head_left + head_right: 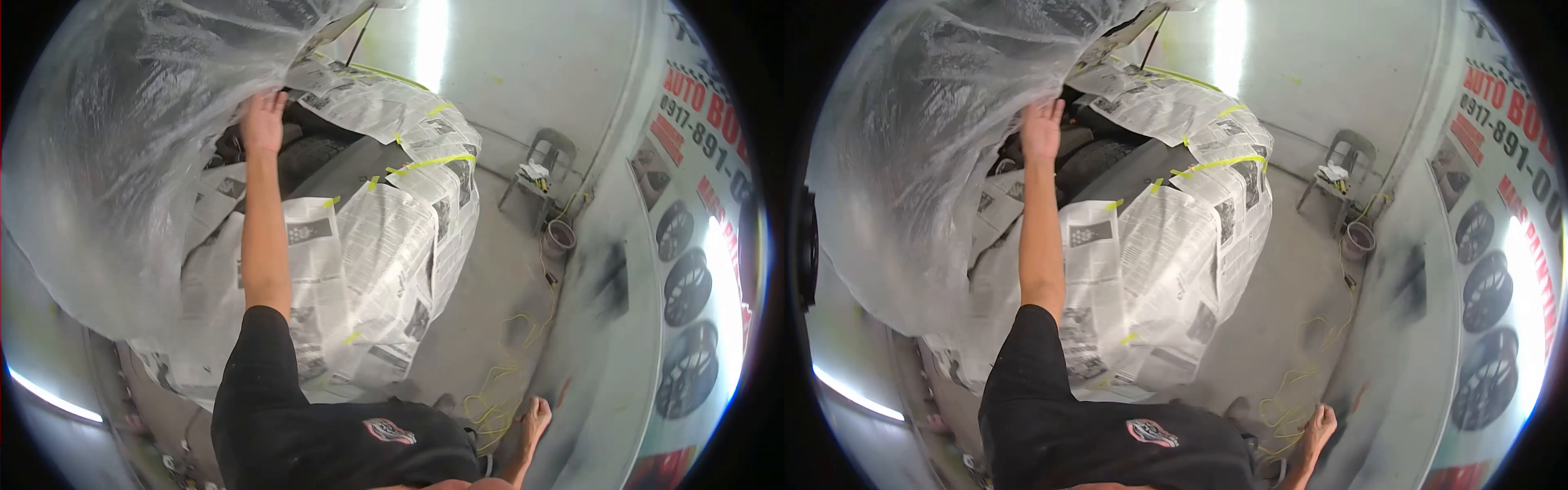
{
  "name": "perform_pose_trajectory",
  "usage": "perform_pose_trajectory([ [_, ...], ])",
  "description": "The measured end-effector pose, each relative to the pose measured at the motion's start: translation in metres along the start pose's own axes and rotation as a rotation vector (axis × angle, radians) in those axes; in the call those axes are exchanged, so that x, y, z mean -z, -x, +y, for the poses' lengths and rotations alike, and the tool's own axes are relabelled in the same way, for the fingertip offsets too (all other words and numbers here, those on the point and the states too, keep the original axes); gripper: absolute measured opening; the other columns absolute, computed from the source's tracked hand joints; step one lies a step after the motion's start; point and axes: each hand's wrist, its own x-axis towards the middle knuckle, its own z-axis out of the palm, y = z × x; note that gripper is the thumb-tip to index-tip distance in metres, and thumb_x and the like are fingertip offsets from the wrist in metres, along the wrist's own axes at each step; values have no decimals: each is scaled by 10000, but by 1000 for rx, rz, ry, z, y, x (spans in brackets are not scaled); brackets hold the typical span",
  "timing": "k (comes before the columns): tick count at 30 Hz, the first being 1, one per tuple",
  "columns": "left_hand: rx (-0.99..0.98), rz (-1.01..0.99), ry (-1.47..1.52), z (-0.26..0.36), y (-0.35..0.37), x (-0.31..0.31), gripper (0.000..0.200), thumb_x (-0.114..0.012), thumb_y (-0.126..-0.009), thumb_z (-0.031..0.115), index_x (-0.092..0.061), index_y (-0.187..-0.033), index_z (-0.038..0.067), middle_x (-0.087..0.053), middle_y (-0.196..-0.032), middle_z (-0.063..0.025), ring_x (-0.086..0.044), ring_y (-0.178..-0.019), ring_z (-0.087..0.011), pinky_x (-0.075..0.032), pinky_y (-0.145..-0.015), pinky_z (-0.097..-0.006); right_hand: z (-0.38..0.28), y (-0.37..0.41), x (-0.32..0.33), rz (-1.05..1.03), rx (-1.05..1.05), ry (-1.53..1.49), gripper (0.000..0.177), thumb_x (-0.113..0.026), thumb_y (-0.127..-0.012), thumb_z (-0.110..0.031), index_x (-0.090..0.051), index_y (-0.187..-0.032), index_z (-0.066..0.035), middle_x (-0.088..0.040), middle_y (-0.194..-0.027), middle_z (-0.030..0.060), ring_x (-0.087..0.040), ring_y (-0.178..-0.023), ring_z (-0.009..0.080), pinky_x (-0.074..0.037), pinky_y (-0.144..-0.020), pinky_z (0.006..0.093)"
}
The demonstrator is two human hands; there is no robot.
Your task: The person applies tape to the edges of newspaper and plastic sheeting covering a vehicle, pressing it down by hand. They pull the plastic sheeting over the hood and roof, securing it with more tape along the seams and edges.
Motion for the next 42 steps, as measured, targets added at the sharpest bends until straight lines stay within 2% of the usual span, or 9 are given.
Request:
perform_pose_trajectory([
  [6, 72, 8, 42, -107, 106, -63, 381, -541, -1038, 294, -499, -1325, 47, -592, -1289, -119, -586, -1190, -271, -451, -1070, -492, -160, -195, -53, -202, 224, 8, 293, -572, -996, -223, -649, -929, 52, -503, -610, 23, -501, -485, 88, -419, -441, 267],
  [8, 91, 30, 202, -129, 141, -78, 302, -544, -1033, 298, -563, -1238, 77, -635, -1198, -74, -610, -1107, -242, -457, -1054, -466, -198, -260, -96, -273, 566, 46, 284, -582, -999, -220, -662, -955, 49, -499, -620, 15, -507, -495, 83, -427, -464, 258],
  [14, 13, 37, 363, -151, 197, -72, 129, -566, -987, 185, -565, -870, 130, -534, -763, 14, -475, -710, -145, -406, -709, -349, -417, -268, -239, -832, 769, -254, 273, -607, -1001, -207, -691, -1068, 43, -561, -683, 24, -557, -541, 96, -448, -486, 251],
  [19, 42, 343, 217, -148, 251, -49, 218, -536, -981, 166, -496, -767, 162, -423, -688, 52, -370, -591, -97, -291, -578, -282, -492, -263, -369, -1359, 397, -541, 591, -624, -974, -467, -592, -1200, 78, -659, -926, 109, -652, -781, 190, -555, -688, 330],
  [25, -43, 596, 24, -130, 290, -24, 124, -501, -1004, 180, -565, -907, 137, -483, -739, 42, -408, -605, -99, -314, -538, -275, -555, -266, -474, -1787, -36, -827, 592, -604, -980, -492, -534, -1265, 22, -665, -984, 122, -656, -882, 246, -558, -809, 388],
  [28, -87, 768, -52, -115, 292, -27, 131, -473, -1024, 179, -558, -939, 125, -492, -750, 27, -418, -592, -102, -315, -516, -256, -575, -271, -481, -1982, -43, -1094, 491, -606, -997, -420, -552, -1251, -3, -645, -891, 91, -649, -813, 247, -558, -792, 386],
  [34, -155, 991, -372, -95, 309, 11, 113, -463, -1022, 140, -562, -968, 130, -522, -812, 20, -447, -646, -109, -360, -556, -263, -512, -322, -501, -1664, 160, -951, 184, -593, -1005, -187, -660, -961, -20, -583, -711, 19, -597, -612, 137, -526, -593, 283],
  [38, -147, 950, -359, -88, 331, 51, 283, -425, -1068, 197, -536, -1281, 48, -603, -1198, -87, -582, -1083, -247, -502, -920, -410, -460, -343, -488, -1519, 226, -751, 231, -591, -1016, -225, -655, -968, -9, -494, -623, -5, -527, -508, 130, -495, -545, 275],
  [42, -111, 803, -410, -91, 322, 46, 417, -435, -1068, 314, -454, -1371, 29, -538, -1318, -142, -527, -1191, -285, -441, -1022, -455, -421, -355, -498, -1567, 241, -664, 255, -575, -1027, -243, -631, -947, -7, -470, -634, -13, -518, -502, 119, -467, -509, 282],
])
